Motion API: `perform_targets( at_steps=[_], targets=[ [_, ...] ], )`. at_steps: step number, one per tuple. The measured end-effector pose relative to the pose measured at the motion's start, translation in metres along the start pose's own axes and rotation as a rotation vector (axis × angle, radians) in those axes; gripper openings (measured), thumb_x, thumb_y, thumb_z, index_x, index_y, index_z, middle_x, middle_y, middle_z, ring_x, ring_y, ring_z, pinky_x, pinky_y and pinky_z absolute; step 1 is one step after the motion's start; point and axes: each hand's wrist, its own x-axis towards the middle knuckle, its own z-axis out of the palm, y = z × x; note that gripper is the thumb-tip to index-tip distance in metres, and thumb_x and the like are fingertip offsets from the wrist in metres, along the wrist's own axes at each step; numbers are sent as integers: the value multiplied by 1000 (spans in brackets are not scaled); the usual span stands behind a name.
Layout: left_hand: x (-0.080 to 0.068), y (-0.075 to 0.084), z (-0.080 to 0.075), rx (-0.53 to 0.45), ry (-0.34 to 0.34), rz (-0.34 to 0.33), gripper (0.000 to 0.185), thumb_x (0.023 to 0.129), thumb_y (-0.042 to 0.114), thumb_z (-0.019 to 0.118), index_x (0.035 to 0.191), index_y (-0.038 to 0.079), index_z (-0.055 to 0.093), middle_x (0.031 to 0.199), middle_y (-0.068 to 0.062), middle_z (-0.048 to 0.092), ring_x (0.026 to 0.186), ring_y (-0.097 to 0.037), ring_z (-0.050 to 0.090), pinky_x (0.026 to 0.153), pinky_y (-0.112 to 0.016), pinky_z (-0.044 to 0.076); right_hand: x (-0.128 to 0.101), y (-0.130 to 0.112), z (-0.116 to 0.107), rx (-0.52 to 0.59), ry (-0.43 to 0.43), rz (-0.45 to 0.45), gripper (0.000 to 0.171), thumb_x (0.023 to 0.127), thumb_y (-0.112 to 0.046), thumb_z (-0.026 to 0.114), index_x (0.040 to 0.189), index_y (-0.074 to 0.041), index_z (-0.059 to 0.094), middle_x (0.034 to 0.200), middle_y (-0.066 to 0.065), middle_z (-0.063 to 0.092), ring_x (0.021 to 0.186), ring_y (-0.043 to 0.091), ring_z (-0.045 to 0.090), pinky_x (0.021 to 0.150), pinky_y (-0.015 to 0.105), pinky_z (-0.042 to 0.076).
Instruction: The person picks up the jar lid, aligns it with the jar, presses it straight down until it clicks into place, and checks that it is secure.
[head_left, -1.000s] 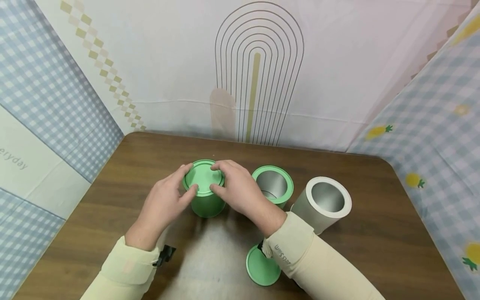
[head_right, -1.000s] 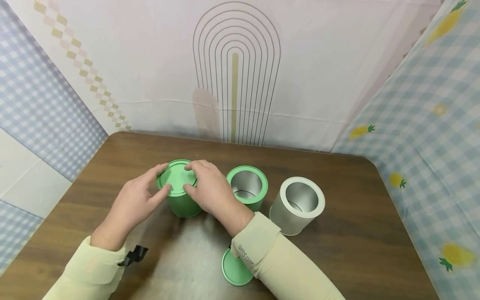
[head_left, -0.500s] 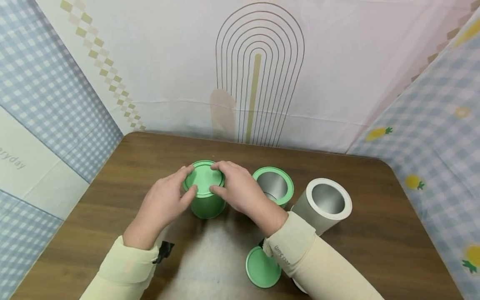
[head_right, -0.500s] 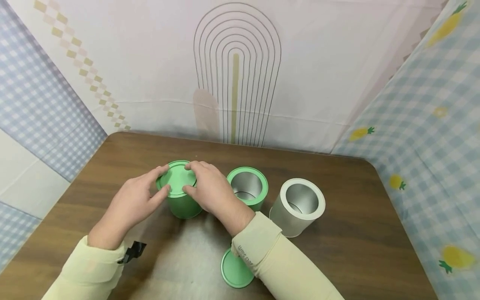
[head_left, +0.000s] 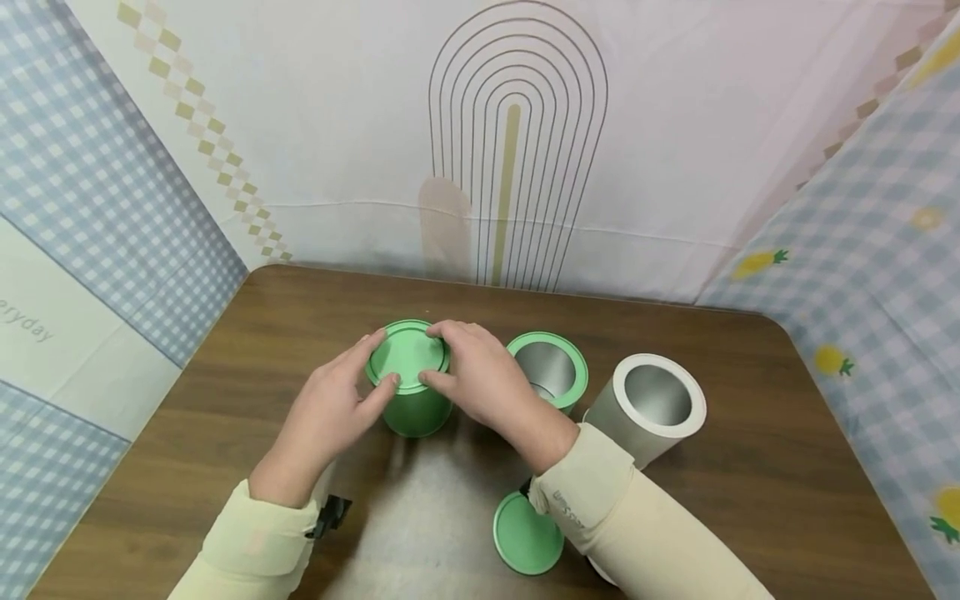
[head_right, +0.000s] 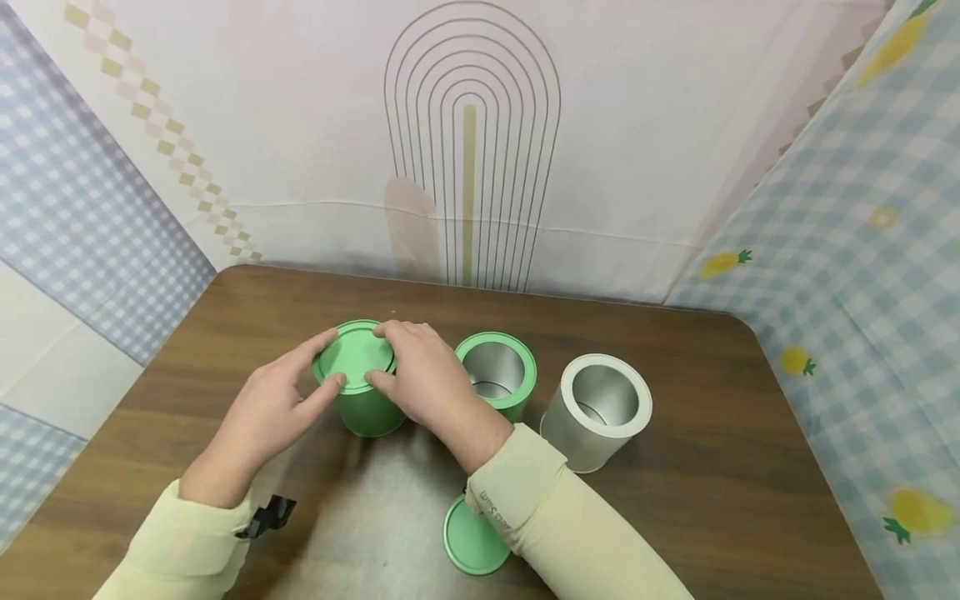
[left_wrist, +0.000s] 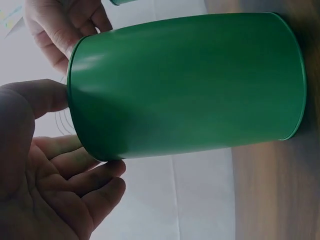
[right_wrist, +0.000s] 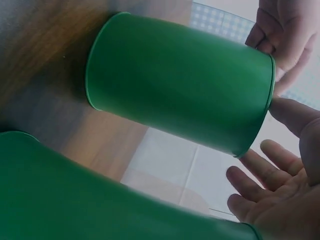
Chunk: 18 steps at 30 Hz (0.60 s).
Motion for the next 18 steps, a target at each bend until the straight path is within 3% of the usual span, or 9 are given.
perform_targets(
  at_steps=[6,11,18],
  targets=[
    [-3,3,2,-15,55,49,74,95,35,69,154,2,36,150,-19,48,132,-37,51,102,-57,45,-6,2,0,4,27,-30,52,90,-36,76,135,-13,61,135,2,62,127,21,54,101,37,48],
    [-4,6,3,-18,143,118,73,92,33,74,149,0,43,147,-17,50,134,-35,48,107,-55,42,-12,2,-2,10,48,-43,53,90,-37,75,136,-13,61,138,2,61,131,21,52,106,38,46],
    [-5,8,8,-41,193,163,73,87,33,79,143,-1,49,140,-15,56,126,-33,54,102,-53,46,-23,5,-4,34,69,-55,56,90,-36,76,136,-10,60,138,3,60,132,23,52,106,42,46]
  ],
)
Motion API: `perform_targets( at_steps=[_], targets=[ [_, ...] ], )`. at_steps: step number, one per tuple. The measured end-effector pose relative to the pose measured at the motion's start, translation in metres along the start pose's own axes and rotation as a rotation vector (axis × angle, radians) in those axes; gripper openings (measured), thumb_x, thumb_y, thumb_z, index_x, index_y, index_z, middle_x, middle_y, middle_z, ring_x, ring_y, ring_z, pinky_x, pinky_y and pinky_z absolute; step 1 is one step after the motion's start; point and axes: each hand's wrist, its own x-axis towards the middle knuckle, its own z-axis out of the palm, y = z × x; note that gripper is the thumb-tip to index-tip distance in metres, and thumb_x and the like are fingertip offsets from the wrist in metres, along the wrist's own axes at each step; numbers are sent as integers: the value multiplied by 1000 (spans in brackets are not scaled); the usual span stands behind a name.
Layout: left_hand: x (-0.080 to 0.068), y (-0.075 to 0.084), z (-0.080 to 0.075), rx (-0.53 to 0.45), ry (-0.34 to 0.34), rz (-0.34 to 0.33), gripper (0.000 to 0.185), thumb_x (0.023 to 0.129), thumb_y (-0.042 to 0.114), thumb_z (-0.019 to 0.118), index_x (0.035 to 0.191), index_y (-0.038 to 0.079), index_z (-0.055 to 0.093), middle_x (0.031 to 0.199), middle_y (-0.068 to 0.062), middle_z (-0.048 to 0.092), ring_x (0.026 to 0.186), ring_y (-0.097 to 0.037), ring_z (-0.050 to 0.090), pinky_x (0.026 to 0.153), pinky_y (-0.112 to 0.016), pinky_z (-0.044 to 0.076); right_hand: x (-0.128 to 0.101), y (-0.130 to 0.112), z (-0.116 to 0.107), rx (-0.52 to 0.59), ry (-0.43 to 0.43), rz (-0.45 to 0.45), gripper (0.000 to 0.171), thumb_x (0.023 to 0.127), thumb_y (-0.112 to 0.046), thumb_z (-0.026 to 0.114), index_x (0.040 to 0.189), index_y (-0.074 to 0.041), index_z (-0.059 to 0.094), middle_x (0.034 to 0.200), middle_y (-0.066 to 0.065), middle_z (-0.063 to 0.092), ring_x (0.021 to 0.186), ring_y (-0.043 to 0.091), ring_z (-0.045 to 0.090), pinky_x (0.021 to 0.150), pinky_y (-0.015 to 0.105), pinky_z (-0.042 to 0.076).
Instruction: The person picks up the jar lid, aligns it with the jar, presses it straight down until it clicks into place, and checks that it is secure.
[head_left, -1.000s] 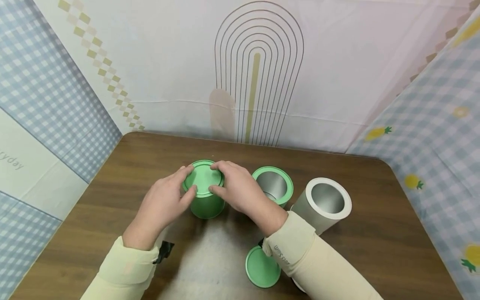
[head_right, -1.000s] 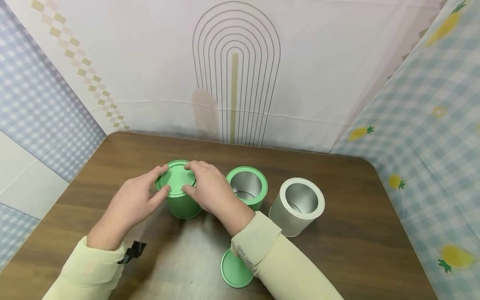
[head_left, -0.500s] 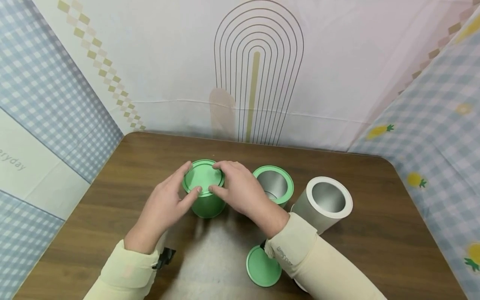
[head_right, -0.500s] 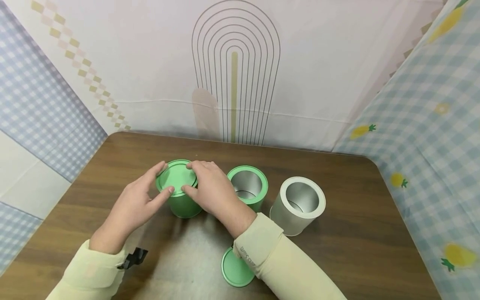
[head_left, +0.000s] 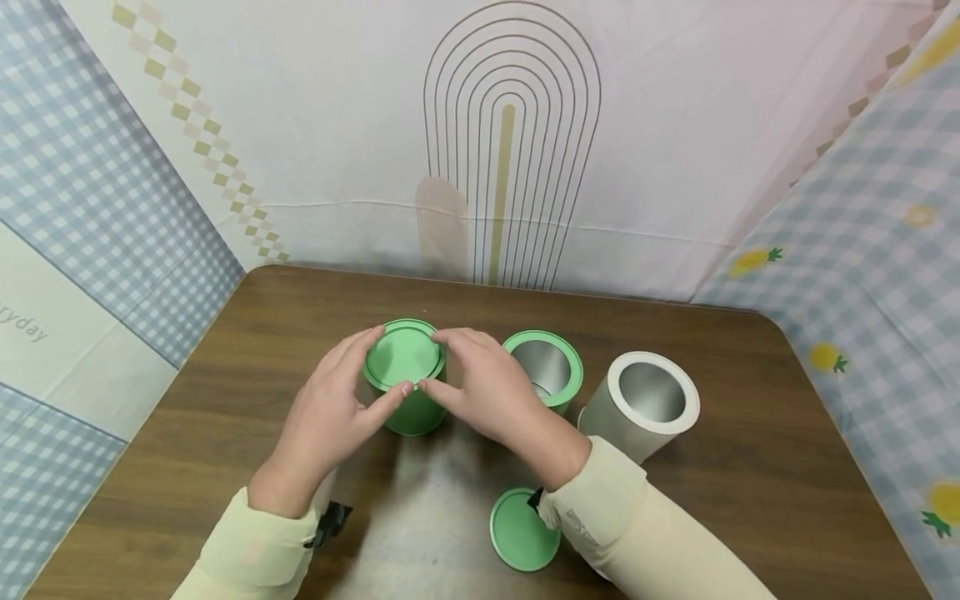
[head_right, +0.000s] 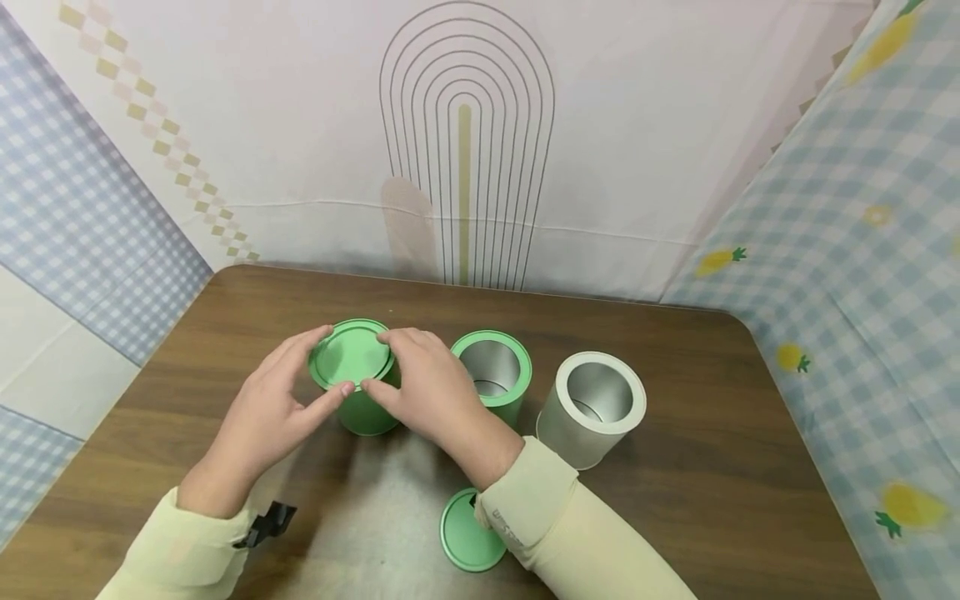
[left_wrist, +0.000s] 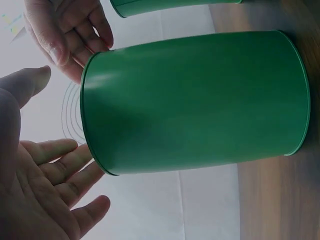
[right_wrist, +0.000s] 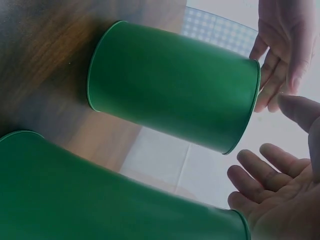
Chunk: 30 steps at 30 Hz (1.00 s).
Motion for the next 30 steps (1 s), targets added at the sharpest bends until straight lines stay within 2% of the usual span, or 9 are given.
perform_targets(
  at_steps=[6,14,20,25,30],
  targets=[
    [-5,7,0,-50,29,35,74,82,31,84,141,0,52,137,-13,57,124,-33,55,102,-52,46,-11,1,-3,23,22,-4,58,88,-36,77,136,-8,60,137,4,61,130,23,54,106,42,46],
    [-13,22,-2,-72,16,89,77,77,29,86,139,-1,53,136,-12,57,128,-32,53,106,-51,43,-30,0,-8,85,36,17,59,87,-35,79,137,-11,60,137,1,61,129,21,55,106,44,46],
    [-23,35,-5,-83,27,147,75,79,31,84,140,1,53,138,-11,57,128,-29,53,105,-48,43,-47,1,-10,103,84,-28,58,85,-33,81,135,-10,61,134,1,63,126,20,58,103,42,48],
    [-30,44,-6,-104,35,192,71,87,40,78,143,4,52,141,-9,56,128,-27,54,108,-39,41,-58,3,-8,108,115,-73,59,83,-31,83,133,-8,62,132,3,65,123,20,60,102,42,49],
    [-37,49,-3,-128,33,214,65,88,40,77,138,5,56,137,-8,59,127,-25,56,110,-27,38,-69,3,-7,141,106,-61,59,82,-29,84,133,-9,62,131,1,65,124,19,60,102,42,49]
  ],
)
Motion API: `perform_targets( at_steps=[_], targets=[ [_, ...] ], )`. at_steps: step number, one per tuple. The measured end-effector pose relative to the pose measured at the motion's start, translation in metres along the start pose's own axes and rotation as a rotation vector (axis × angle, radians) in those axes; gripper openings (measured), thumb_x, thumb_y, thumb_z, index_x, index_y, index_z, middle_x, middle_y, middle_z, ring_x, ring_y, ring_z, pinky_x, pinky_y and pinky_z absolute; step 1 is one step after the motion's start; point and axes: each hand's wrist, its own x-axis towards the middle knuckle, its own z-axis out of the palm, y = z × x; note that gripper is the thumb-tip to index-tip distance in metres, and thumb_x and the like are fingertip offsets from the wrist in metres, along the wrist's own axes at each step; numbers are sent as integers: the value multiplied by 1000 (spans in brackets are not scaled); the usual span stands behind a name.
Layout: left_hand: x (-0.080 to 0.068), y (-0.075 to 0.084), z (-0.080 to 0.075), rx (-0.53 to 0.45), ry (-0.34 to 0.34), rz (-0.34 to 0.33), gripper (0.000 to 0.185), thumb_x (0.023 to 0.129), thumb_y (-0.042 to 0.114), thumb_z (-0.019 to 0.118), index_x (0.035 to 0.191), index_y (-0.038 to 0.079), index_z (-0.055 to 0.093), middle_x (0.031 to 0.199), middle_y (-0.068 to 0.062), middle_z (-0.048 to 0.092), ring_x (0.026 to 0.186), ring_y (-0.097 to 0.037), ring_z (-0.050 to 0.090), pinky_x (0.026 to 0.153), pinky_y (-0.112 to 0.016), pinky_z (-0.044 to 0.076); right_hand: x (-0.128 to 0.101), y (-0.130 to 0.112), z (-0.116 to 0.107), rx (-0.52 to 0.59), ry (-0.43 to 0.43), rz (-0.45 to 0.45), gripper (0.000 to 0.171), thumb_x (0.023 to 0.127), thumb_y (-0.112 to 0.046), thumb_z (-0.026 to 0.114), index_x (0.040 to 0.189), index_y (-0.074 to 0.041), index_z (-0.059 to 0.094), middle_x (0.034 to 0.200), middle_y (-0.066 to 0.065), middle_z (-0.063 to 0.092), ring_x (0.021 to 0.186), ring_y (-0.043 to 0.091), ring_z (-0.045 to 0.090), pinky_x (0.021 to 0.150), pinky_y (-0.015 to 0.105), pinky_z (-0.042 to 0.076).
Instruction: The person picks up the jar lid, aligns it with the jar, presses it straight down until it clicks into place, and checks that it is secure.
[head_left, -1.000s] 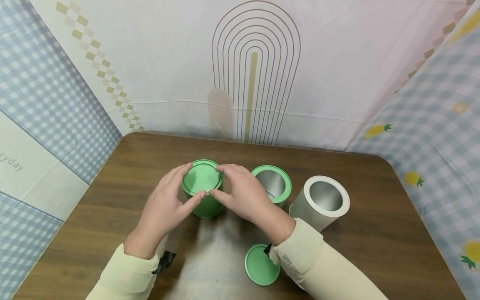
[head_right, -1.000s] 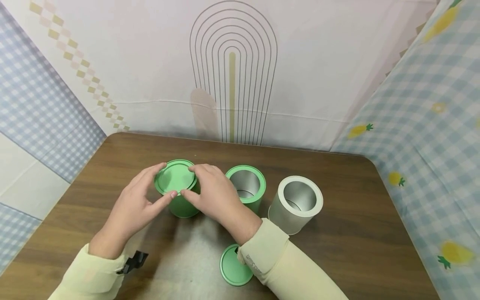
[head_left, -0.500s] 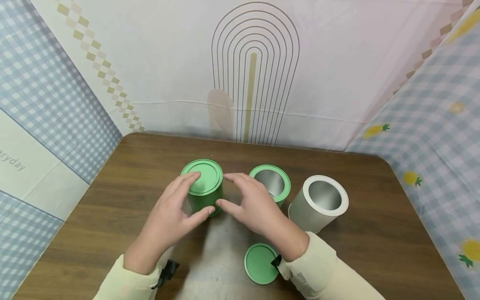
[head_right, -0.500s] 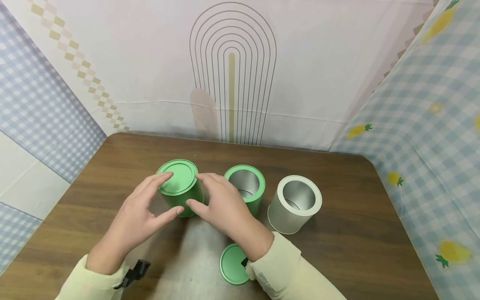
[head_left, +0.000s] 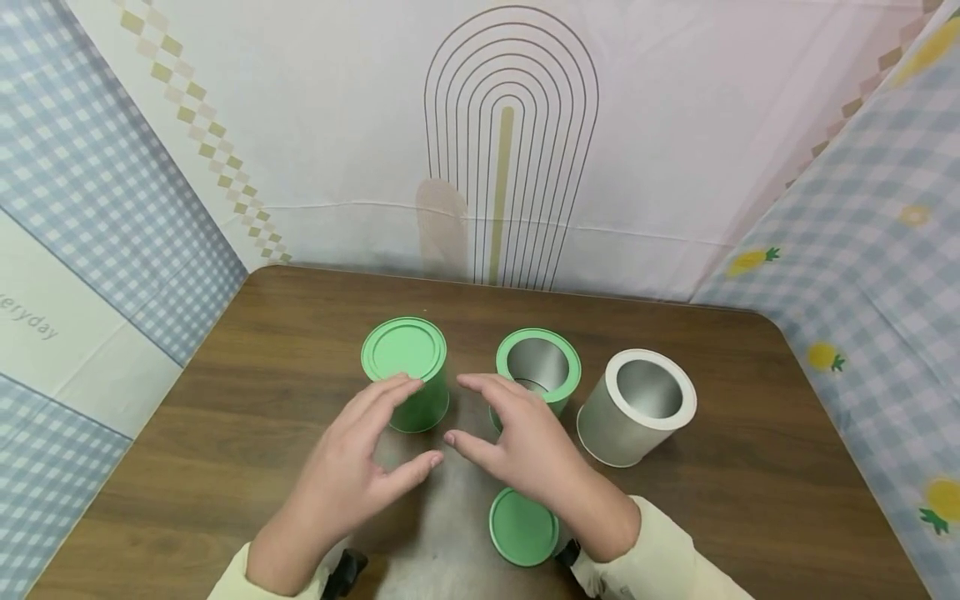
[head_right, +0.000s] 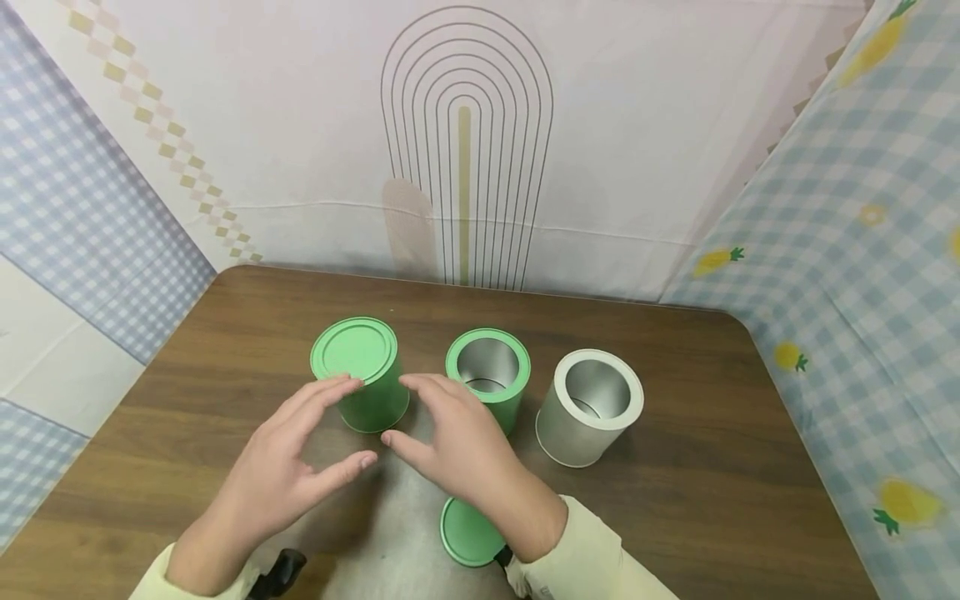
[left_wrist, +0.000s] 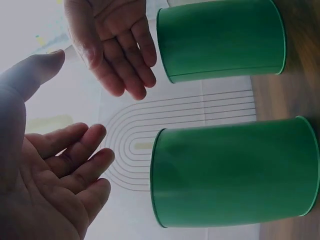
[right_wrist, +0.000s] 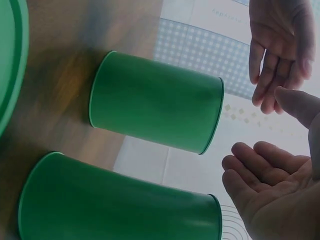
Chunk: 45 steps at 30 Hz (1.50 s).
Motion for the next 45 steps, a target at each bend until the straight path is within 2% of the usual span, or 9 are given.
perform_targets(
  at_steps=[3,6,12,17,22,29,34,38,45],
  targets=[
    [-3,1,4,-4,-16,1,62,87,38,78,136,5,58,134,-6,61,125,-24,58,108,-25,40,-7,1,-1,20,-13,25,59,82,-29,84,133,-10,63,132,0,64,125,17,59,101,40,51],
    [-6,1,8,1,-37,-2,62,87,38,78,136,6,58,133,-3,61,123,-21,59,103,-29,45,-14,3,0,18,-15,35,59,82,-30,84,133,-10,63,132,-2,64,124,16,59,99,39,52],
    [-11,5,15,-13,-70,-22,61,84,34,82,135,8,59,132,0,62,119,-19,60,94,-39,53,-24,8,-1,20,22,19,58,80,-29,85,132,-11,64,131,-1,66,122,16,61,97,38,53],
    [-14,8,21,-38,-93,-33,64,82,32,84,136,8,58,131,-1,61,116,-17,61,90,-39,54,-32,13,-2,8,45,18,59,79,-28,86,132,-14,64,127,-4,67,117,14,63,94,37,54],
    [-17,10,28,-50,-107,-33,66,80,31,85,136,8,58,131,-1,61,117,-17,60,91,-39,55,-41,14,-3,12,39,34,59,79,-27,86,132,-15,64,128,-6,66,117,12,62,93,37,55],
    [-23,12,38,-79,-154,-92,77,80,33,86,144,7,52,134,-1,56,114,-17,60,87,-37,55,-49,18,3,20,45,25,59,78,-26,87,131,-13,65,127,-6,67,117,12,63,93,37,55],
    [-26,12,47,-79,-183,-105,82,80,37,85,147,5,48,140,-3,53,118,-18,60,90,-38,55,-54,22,6,23,49,44,58,78,-26,87,130,-14,65,127,-7,67,117,12,63,93,38,55],
    [-29,13,51,-82,-236,-141,85,79,38,86,148,6,47,146,-2,50,124,-18,58,93,-40,55,-59,24,8,21,41,71,58,78,-26,87,130,-15,65,127,-8,67,117,12,63,93,38,55],
    [-33,12,61,-89,-287,-157,90,76,37,88,149,6,46,148,0,49,129,-17,55,98,-40,53,-65,26,10,33,38,63,58,77,-24,88,129,-14,66,126,-8,67,117,12,63,93,37,55]
  ],
)
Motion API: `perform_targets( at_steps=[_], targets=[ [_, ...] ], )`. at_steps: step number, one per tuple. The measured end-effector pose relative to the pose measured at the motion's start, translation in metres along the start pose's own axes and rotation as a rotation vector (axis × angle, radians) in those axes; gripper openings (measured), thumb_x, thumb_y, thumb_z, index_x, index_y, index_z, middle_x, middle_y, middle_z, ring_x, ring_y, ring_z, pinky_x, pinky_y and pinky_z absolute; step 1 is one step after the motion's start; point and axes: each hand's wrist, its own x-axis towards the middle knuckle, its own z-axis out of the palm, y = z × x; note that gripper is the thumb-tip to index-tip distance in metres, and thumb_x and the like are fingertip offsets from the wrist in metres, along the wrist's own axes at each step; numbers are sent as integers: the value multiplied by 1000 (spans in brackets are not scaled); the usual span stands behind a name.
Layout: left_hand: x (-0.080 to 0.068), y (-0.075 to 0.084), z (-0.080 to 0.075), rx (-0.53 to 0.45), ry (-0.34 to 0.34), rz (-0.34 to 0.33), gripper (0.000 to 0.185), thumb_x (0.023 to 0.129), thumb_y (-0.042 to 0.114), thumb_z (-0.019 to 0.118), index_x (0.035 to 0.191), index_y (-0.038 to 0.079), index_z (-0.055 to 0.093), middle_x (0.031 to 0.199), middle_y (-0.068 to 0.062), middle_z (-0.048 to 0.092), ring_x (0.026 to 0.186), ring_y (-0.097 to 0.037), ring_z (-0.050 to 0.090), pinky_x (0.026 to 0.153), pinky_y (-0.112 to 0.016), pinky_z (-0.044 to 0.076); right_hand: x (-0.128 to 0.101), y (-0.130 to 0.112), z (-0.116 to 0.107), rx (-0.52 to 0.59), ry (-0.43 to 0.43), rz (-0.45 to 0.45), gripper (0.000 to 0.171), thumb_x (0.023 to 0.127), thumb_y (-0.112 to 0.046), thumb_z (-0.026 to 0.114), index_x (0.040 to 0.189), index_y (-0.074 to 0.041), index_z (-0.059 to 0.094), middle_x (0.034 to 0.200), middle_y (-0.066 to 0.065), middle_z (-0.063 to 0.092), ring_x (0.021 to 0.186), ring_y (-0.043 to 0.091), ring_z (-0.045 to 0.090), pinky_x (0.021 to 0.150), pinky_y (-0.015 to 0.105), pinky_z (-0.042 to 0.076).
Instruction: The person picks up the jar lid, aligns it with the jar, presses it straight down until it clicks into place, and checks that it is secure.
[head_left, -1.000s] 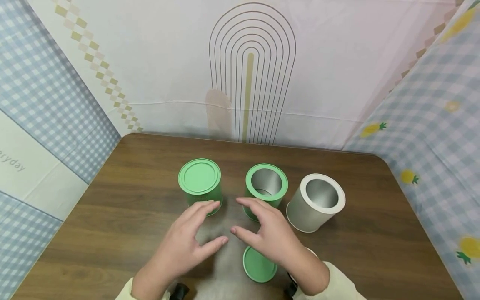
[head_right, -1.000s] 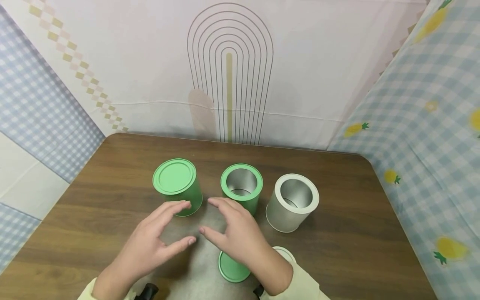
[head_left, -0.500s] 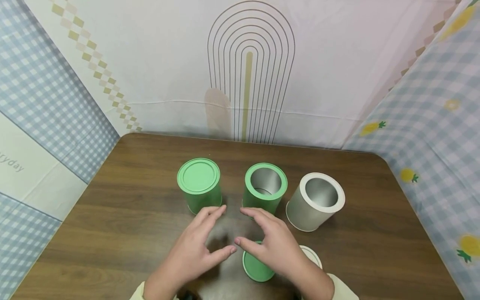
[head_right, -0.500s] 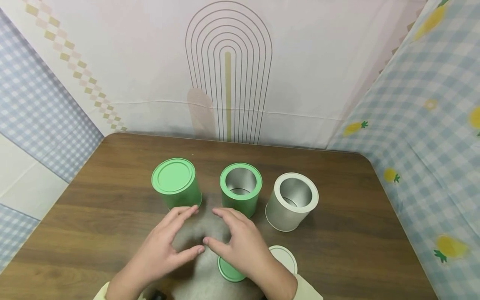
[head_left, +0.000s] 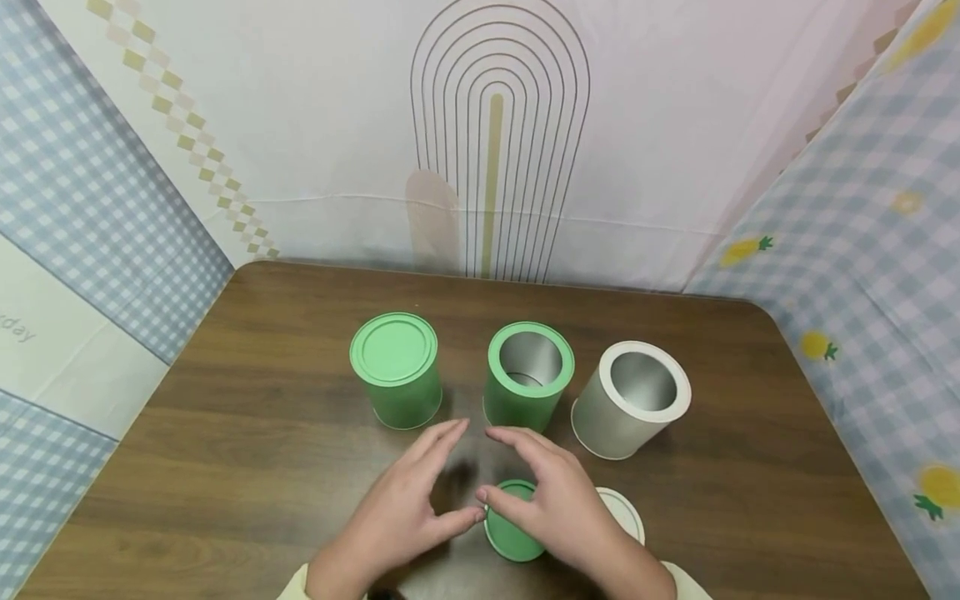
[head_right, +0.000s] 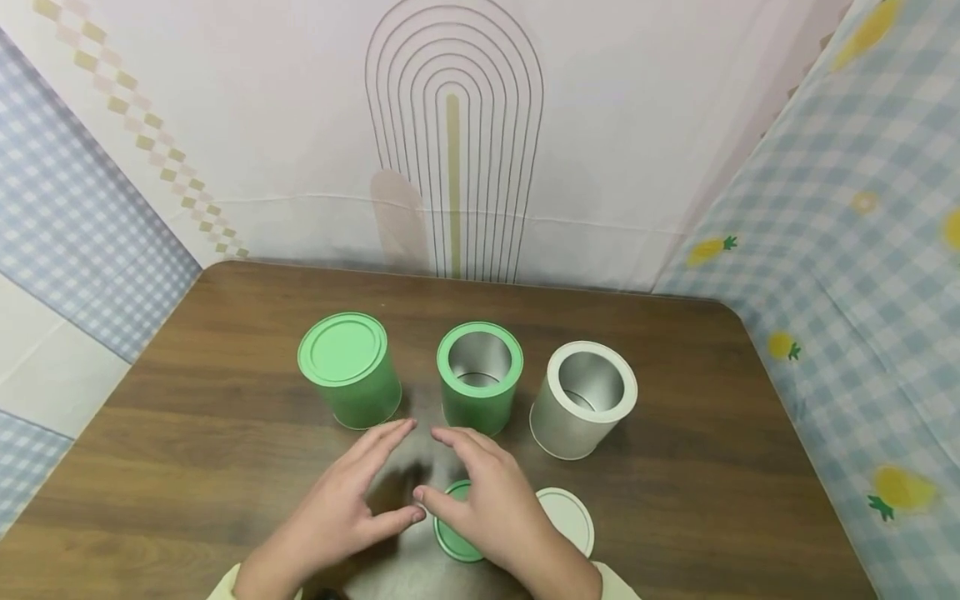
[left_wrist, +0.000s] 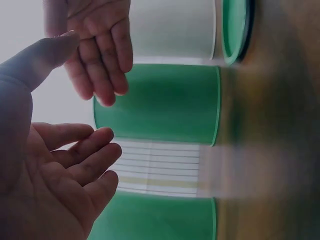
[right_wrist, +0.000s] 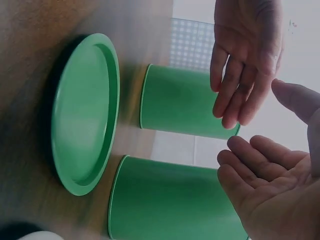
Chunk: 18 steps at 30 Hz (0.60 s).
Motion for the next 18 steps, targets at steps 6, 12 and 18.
perform_targets(
  at_steps=[6,12,18],
  targets=[
    [-2,-3,7,-12,-11,9,89,76,37,88,148,6,47,147,1,49,129,-16,55,99,-39,52,-4,2,1,6,-34,11,57,79,-24,87,131,-13,64,129,-8,65,120,14,62,95,38,54],
    [-3,-6,8,-5,-7,4,88,77,40,87,149,8,46,147,2,49,128,-15,55,99,-40,52,-6,3,3,6,-41,24,57,80,-26,86,131,-14,64,129,-8,65,119,13,62,94,39,54],
    [-4,-8,9,-3,-29,9,89,78,40,86,149,6,46,147,-1,50,129,-16,55,99,-41,52,-11,4,1,7,-45,62,60,77,-26,88,131,-16,65,130,-9,65,119,10,62,94,37,55]
  ],
)
